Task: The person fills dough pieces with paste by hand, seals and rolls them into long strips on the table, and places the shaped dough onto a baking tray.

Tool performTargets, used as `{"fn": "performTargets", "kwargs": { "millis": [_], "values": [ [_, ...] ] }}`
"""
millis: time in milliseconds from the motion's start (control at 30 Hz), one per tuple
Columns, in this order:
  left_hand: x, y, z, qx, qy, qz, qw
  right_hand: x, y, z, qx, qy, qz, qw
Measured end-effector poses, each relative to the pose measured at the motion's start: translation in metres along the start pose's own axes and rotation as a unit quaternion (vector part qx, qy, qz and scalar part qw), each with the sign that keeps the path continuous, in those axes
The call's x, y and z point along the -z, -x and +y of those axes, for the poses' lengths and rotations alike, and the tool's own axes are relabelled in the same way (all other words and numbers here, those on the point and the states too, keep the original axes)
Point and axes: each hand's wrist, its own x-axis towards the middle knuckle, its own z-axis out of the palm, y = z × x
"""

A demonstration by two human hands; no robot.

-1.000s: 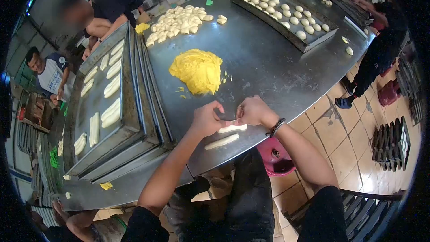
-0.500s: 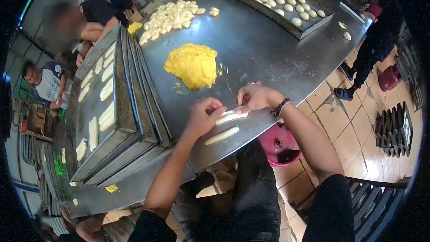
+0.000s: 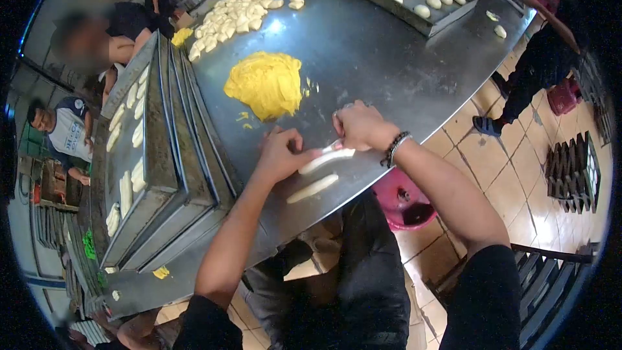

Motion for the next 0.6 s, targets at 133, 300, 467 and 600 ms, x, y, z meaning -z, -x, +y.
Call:
{"fn": "performTargets", "kwargs": {
  "millis": [133,300,467,600],
  "values": [
    [-0.008,-0.002,-0.007,-0.01,0.011,-0.023,1.0,-0.003,-0.002,0.01,0.003,-0.02,0.0,1.0],
    [0.001,-0.004,-0.01,-0.043,0.024,0.012,0.999,0.013,-0.012,0.02,0.024,-0.14,-0.099,0.985],
    [0.008,-0.013,-0.016,-0.016,0.111,-0.08,0.991,0.012,-0.011,0.014,0.008,-0.114,-0.109,0.987],
    [0.001,-0.008,-0.015,0.032,0.104,-0.095,0.99,0.004,-0.011,0.018,0.021,-0.095,-0.06,0.993]
  ]
}}
